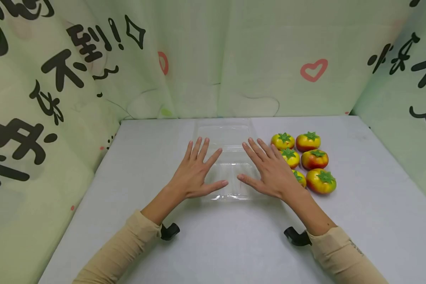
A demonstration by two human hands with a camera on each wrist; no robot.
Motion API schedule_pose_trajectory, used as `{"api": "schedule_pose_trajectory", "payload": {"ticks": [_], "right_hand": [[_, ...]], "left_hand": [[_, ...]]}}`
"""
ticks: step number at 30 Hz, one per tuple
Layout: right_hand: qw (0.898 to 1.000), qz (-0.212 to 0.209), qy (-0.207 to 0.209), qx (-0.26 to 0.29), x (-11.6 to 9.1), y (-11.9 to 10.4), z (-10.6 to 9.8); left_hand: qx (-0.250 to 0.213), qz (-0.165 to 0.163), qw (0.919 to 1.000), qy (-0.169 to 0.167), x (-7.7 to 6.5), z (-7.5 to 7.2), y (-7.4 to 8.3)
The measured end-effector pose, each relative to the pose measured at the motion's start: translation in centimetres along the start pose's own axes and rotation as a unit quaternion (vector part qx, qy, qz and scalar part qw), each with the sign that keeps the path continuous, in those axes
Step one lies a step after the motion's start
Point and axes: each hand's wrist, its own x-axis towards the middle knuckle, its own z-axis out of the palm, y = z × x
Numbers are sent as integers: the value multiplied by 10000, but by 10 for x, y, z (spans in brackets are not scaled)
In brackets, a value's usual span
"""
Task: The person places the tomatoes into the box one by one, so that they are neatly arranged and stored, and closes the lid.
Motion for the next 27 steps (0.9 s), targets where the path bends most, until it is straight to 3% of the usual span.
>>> {"api": "schedule_pose_trajectory", "payload": {"ticks": [5, 9, 14, 18, 23, 27], "right_hand": [[9999, 59, 6, 148, -2, -3, -2], [9979, 192, -5, 618, -10, -6, -4], [9913, 393, 157, 1243, -26, -5, -11], [9872, 415, 347, 1499, -39, 2, -14], [9847, 544, 461, 1587, -54, 13, -14], [9840, 499, 611, 1600, -64, 22, -12]], "left_hand": [[-215, -33, 9997, 115, -5, 0, 0], [-892, -182, 9952, 346, -15, -2, 1], [-2050, -630, 9739, 738, -32, 0, 1], [-2619, -966, 9560, 902, -43, 4, 0], [-3061, -1265, 9412, 665, -53, 12, -4], [-3274, -1331, 9346, 400, -58, 18, -5]]}}
